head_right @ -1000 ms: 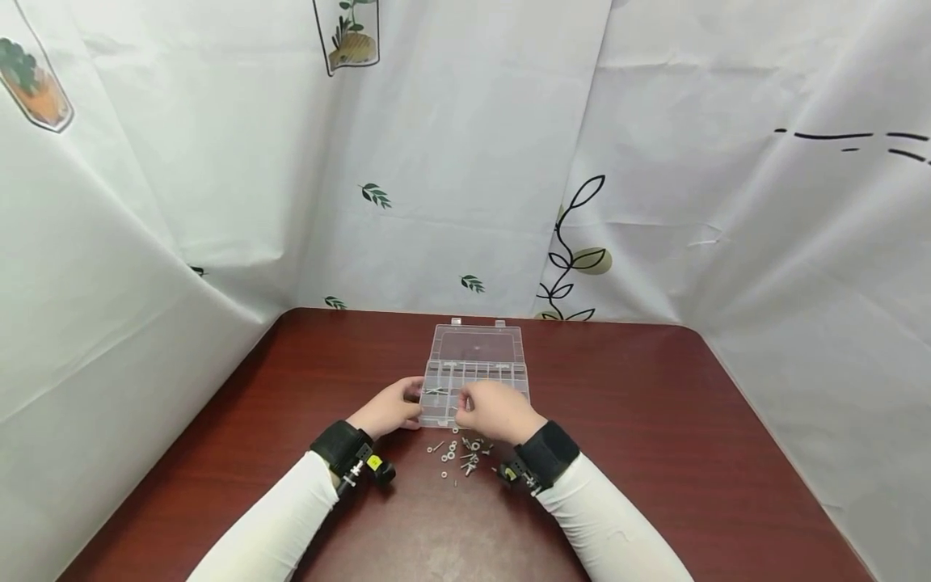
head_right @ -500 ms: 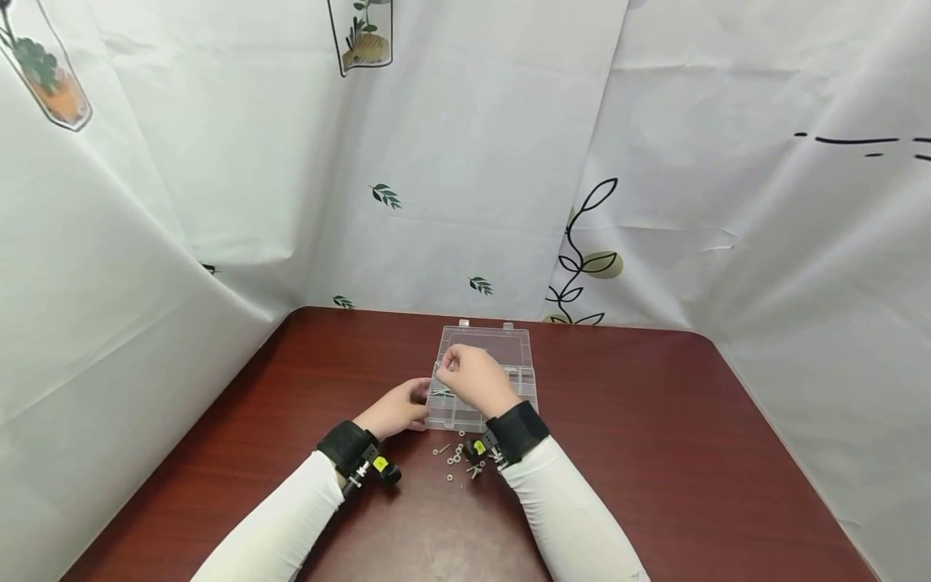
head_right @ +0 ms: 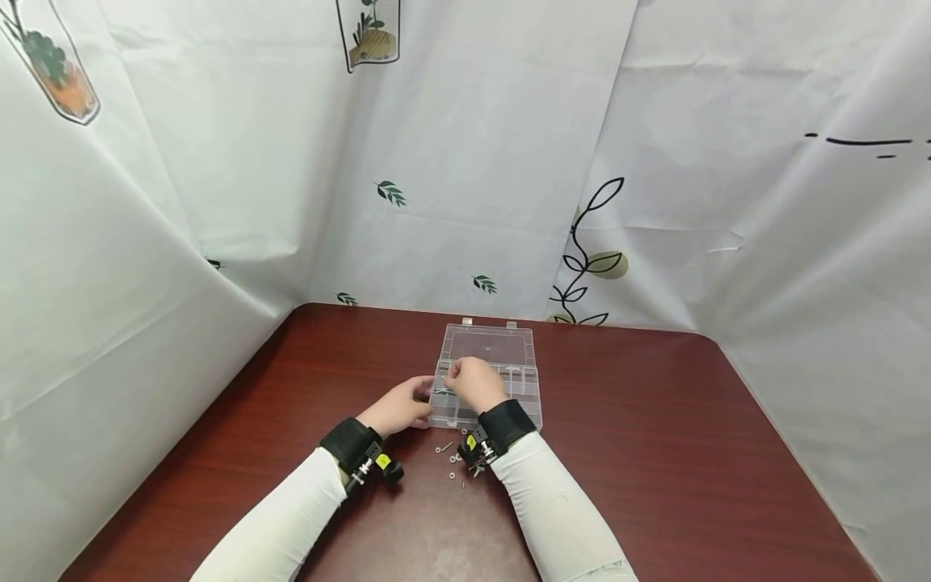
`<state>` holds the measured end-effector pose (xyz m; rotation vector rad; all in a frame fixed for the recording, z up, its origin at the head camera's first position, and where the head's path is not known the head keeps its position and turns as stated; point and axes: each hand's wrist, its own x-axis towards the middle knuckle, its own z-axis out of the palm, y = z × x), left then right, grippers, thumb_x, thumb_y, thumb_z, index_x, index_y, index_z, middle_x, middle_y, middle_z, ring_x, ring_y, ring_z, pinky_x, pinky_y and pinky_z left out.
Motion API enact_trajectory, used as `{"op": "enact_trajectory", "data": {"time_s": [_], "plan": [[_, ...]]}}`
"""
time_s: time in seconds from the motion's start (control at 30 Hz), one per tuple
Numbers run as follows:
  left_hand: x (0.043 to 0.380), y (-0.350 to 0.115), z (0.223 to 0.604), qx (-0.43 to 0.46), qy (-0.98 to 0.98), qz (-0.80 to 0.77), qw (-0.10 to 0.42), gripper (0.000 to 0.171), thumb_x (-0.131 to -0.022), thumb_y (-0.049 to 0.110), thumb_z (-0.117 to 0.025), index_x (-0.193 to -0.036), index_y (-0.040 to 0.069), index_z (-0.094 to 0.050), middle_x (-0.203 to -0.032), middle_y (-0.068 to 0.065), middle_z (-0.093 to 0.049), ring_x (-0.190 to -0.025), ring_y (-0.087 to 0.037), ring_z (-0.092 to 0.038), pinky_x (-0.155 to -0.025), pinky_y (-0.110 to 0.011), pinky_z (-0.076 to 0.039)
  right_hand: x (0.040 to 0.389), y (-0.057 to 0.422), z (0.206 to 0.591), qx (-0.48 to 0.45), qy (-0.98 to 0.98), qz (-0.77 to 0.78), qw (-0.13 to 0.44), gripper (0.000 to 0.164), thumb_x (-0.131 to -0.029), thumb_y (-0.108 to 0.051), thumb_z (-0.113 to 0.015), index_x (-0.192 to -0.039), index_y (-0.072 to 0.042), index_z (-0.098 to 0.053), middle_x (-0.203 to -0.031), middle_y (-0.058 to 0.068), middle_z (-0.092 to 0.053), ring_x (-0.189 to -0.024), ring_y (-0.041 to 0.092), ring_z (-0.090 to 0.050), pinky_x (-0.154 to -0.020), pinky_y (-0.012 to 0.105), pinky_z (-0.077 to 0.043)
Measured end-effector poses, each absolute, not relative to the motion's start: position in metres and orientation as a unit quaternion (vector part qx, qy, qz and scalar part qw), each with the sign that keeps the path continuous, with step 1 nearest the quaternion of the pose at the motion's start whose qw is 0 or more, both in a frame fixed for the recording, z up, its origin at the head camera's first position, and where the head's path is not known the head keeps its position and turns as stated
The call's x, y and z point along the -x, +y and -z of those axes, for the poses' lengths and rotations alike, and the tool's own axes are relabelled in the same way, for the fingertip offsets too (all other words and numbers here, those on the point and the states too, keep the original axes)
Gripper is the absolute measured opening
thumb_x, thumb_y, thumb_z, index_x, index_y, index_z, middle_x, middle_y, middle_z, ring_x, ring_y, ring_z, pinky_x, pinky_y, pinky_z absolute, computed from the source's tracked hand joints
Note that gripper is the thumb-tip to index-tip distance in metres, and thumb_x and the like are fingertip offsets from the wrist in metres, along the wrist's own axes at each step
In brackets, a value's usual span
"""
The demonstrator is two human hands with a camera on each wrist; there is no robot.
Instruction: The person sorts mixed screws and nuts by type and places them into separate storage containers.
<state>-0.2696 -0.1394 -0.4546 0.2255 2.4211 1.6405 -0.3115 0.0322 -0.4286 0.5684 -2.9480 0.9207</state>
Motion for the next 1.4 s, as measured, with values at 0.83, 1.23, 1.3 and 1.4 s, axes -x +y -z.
{"op": "enact_trajectory", "data": {"time_s": [0.83, 1.23, 1.3, 1.4], "plan": [[0.268, -0.138, 0.457, -0.078, 0.831, -0.541, 0.102, 0.068, -0.083, -0.005, -0.057, -0.147, -0.009, -0.035, -0.129, -0.029, -0.051, -0.091, -0.027, -0.064, -0.070, -0.038, -0.060, 0.308, 0.032, 0.439, -0.172, -0.949, -0.263, 0.021, 0.012, -0.094, -0.020, -0.062, -0.085, -0.016, -0.070, -0.072, -0.003, -0.061, -0.057, 0.015, -0.050, -0.051, 0.029, -0.039], [0.269, -0.136, 0.456, -0.079, 0.824, -0.551, 0.106, 0.066, -0.084, -0.005, -0.057, -0.147, -0.009, -0.036, -0.128, -0.029, -0.051, -0.090, -0.028, -0.064, -0.070, -0.038, -0.060, 0.294, 0.036, 0.416, -0.205, -0.939, -0.277, 0.024, 0.012, -0.094, -0.026, -0.065, -0.089, -0.017, -0.069, -0.066, -0.004, -0.056, -0.053, 0.013, -0.046, -0.049, 0.028, -0.036], [0.269, -0.136, 0.455, -0.078, 0.822, -0.554, 0.106, 0.066, -0.084, -0.005, -0.057, -0.146, -0.009, -0.036, -0.128, -0.029, -0.051, -0.091, -0.029, -0.064, -0.070, -0.039, -0.060, 0.288, 0.038, 0.411, -0.213, -0.936, -0.278, 0.025, 0.011, -0.095, -0.027, -0.065, -0.089, -0.018, -0.069, -0.064, -0.004, -0.054, -0.052, 0.013, -0.045, -0.048, 0.028, -0.035], [0.269, -0.137, 0.454, -0.076, 0.822, -0.554, 0.108, 0.065, -0.085, -0.005, -0.057, -0.147, -0.009, -0.035, -0.129, -0.029, -0.052, -0.093, -0.029, -0.064, -0.071, -0.040, -0.060, 0.278, 0.043, 0.402, -0.226, -0.934, -0.275, 0.031, 0.011, -0.094, -0.028, -0.065, -0.088, -0.020, -0.069, -0.062, -0.006, -0.053, -0.051, 0.012, -0.044, -0.047, 0.028, -0.034]]}}
